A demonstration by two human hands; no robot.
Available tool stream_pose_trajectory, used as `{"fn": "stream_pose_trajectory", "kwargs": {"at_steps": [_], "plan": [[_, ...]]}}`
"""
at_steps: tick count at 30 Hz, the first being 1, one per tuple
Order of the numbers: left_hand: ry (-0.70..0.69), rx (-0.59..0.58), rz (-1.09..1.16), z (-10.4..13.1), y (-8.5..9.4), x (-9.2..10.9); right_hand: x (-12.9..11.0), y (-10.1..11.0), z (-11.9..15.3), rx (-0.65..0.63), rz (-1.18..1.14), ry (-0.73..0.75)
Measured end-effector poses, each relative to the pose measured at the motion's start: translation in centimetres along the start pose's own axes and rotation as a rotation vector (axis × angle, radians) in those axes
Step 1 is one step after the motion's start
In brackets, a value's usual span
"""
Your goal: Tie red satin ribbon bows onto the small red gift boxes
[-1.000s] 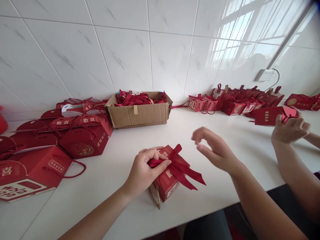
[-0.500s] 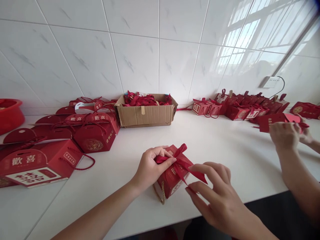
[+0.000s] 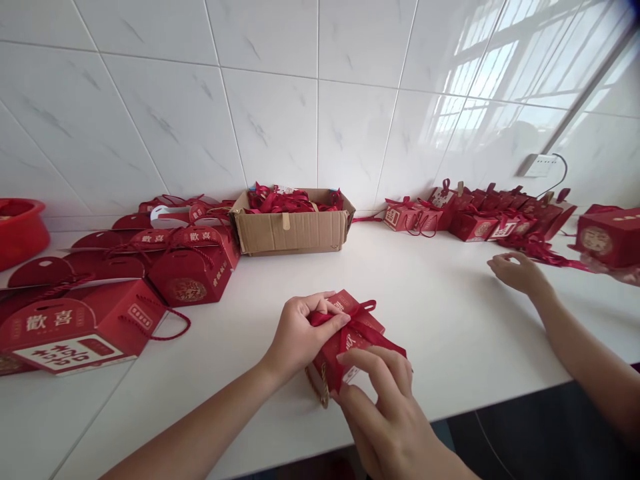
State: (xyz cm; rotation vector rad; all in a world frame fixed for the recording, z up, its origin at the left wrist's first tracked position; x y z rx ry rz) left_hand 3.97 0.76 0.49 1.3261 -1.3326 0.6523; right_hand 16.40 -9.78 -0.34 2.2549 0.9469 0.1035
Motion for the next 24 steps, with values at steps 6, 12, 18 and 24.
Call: {"fn": "stream_pose_trajectory", "kwargs": {"at_steps": [6,12,18,24], "plan": [[0.002,0.004,-0.016,0.0,0.0,-0.1,-0.5,-1.1,0.3,0.12,0.0,-0.057],[-0.014,0.005,-0.024,0.0,0.0,-0.3,-1.6,-2.6,0.6,0.197,-0.043,-0.178],[0.026,-0.02,-0.007,-0.1,0.3,-0.3,-0.8,0.2,-0.2,0.18,-0.073,-0.187],[0.141,-0.145,0.097,-0.3,1.0,0.1,5.8,4.8,-3.7,0.002,-0.303,-0.256]]}}
Point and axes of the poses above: each hand's wrist, its own z-axis away from the middle knuckle, its own y-axis out of the back of the hand, x = y × z, the point moved 2 cm from there along -z, towards the middle knuckle, and after that the axes turned 2 degrees about -z, right-handed, at the moved point
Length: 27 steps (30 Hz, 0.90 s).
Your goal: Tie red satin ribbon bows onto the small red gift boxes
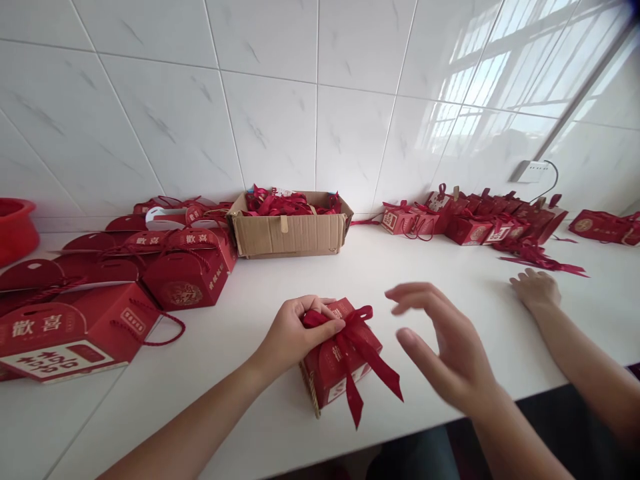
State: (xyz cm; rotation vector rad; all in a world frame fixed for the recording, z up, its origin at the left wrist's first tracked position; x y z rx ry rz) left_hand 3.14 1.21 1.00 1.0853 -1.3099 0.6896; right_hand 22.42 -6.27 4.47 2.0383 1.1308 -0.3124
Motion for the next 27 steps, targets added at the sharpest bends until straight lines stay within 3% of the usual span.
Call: {"fn": "stream_pose_trajectory", "kwargs": {"at_steps": [4,7,12,19,27], "plan": [[-0.008,-0.087,0.043,0.0,0.5,0.3,3.2,-0.8,-3.0,-0.456,-0.1,0.015],[-0.036,-0.151,0.103,0.1,0.8,0.5,4.4,-2.3,-3.9,-0.579,-0.219,0.028],[-0.073,-0.201,0.179,0.2,0.9,0.5,5.7,-3.9,-3.9,-0.568,-0.511,-0.004],[-0.07,-0.021,0.043,0.1,0.2,-0.2,7.1,-5.4,-2.6,-0.511,-0.785,-0.197],[-0.092,-0.002,-0.108,0.2,-0.1,0.0,7.3,-5.5,-2.6,-0.487,-1.148,-0.333]]}}
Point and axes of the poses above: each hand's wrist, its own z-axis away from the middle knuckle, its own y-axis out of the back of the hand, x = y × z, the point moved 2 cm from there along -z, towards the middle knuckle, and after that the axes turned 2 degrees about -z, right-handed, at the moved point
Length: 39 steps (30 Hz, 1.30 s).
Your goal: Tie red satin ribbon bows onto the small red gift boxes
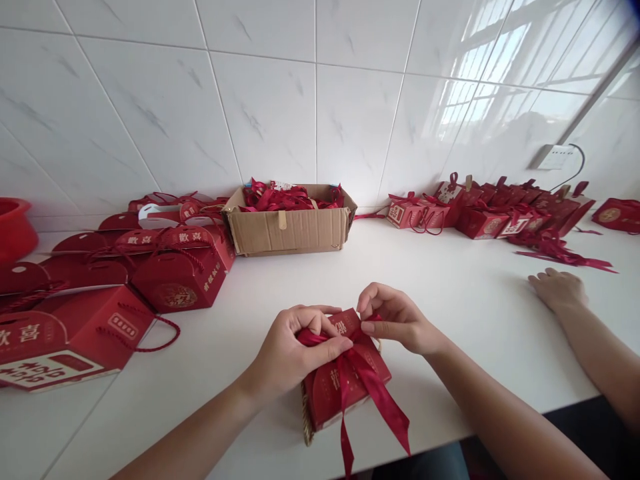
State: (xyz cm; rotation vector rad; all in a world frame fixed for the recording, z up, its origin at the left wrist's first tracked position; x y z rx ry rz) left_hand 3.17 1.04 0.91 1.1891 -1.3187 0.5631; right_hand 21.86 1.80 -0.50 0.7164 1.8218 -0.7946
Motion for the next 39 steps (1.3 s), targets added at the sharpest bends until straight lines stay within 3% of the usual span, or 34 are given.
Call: {"fn": "stream_pose_trajectory", "kwargs": {"at_steps": [10,15,19,21,24,26,30,34,36,39], "plan": [[-0.007,-0.037,0.015,-0.1,0.3,0.0,0.6,0.7,-0.2,0.016,-0.069,-0.009],[0.007,-0.014,0.024,-0.3,0.5,-0.1,0.7,1.2,-0.2,-0.045,0.012,-0.052],[0.051,0.106,0.099,-0.8,1.8,-0.8,0.4,3.3,0.0,0.02,0.271,-0.053],[0.089,0.176,0.188,-1.1,2.5,-1.2,0.6,3.9,0.2,-0.061,0.388,-0.087],[0.105,0.15,0.337,-1.2,2.8,-1.7,1.6,3.3,0.2,-0.231,0.466,-0.115],[0.078,0.116,0.365,-1.1,2.6,-1.8,2.3,2.4,0.0,-0.264,0.443,-0.118],[-0.006,0.323,0.332,-1.4,2.4,-2.6,3.0,1.9,-0.5,-0.235,0.393,-0.111],[0.08,0.487,0.356,-2.1,2.8,-3.9,2.3,5.8,-0.7,0.032,0.502,-0.048],[0.131,0.495,0.356,-2.4,2.9,-4.3,2.1,8.7,-0.6,0.324,0.604,-0.081],[0.148,0.453,0.332,-2.4,2.8,-4.3,2.2,12.6,0.1,0.892,0.811,-0.197]]}}
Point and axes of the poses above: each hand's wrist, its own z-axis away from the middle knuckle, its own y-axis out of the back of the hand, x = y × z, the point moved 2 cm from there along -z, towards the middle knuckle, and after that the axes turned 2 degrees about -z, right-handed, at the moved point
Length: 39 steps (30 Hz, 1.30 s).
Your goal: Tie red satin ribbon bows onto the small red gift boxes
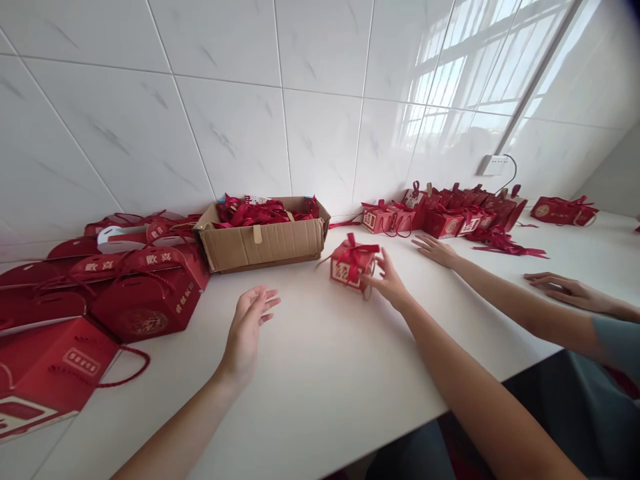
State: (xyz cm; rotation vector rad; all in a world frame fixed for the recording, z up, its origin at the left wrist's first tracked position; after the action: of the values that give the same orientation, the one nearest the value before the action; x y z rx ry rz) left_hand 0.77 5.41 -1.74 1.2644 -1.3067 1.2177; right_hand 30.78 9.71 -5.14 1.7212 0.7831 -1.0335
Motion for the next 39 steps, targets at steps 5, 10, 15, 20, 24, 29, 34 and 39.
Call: {"fn": "stream_pose_trajectory", "kwargs": {"at_steps": [5,10,15,20,24,29,34,39], "plan": [[0.019,-0.04,-0.236,0.4,-0.4,-0.9,2.5,-0.2,-1.0,0.216,0.169,-0.117],[-0.057,-0.149,-0.474,1.4,-1.3,-3.0,3.0,-0.9,-2.0,0.266,0.295,-0.123],[-0.119,-0.206,-0.706,2.3,-1.7,-3.6,2.3,-1.0,-6.5,0.248,0.408,-0.074],[-0.098,-0.237,-0.762,2.2,-1.6,-3.9,2.7,-2.9,-9.6,0.063,0.56,0.033],[-0.069,-0.242,-0.743,2.0,-1.5,-4.1,3.5,-3.7,-9.4,-0.087,0.664,0.119],[-0.025,-0.232,-0.677,2.1,-1.3,-3.8,3.6,-3.4,-8.6,-0.147,0.745,0.159],[-0.059,-0.217,-0.621,1.9,-1.1,-3.5,3.5,-3.5,-7.8,-0.166,0.79,0.135],[-0.156,-0.093,-0.672,1.4,-0.1,0.1,4.0,-3.8,-7.1,-0.217,0.833,0.092]]}}
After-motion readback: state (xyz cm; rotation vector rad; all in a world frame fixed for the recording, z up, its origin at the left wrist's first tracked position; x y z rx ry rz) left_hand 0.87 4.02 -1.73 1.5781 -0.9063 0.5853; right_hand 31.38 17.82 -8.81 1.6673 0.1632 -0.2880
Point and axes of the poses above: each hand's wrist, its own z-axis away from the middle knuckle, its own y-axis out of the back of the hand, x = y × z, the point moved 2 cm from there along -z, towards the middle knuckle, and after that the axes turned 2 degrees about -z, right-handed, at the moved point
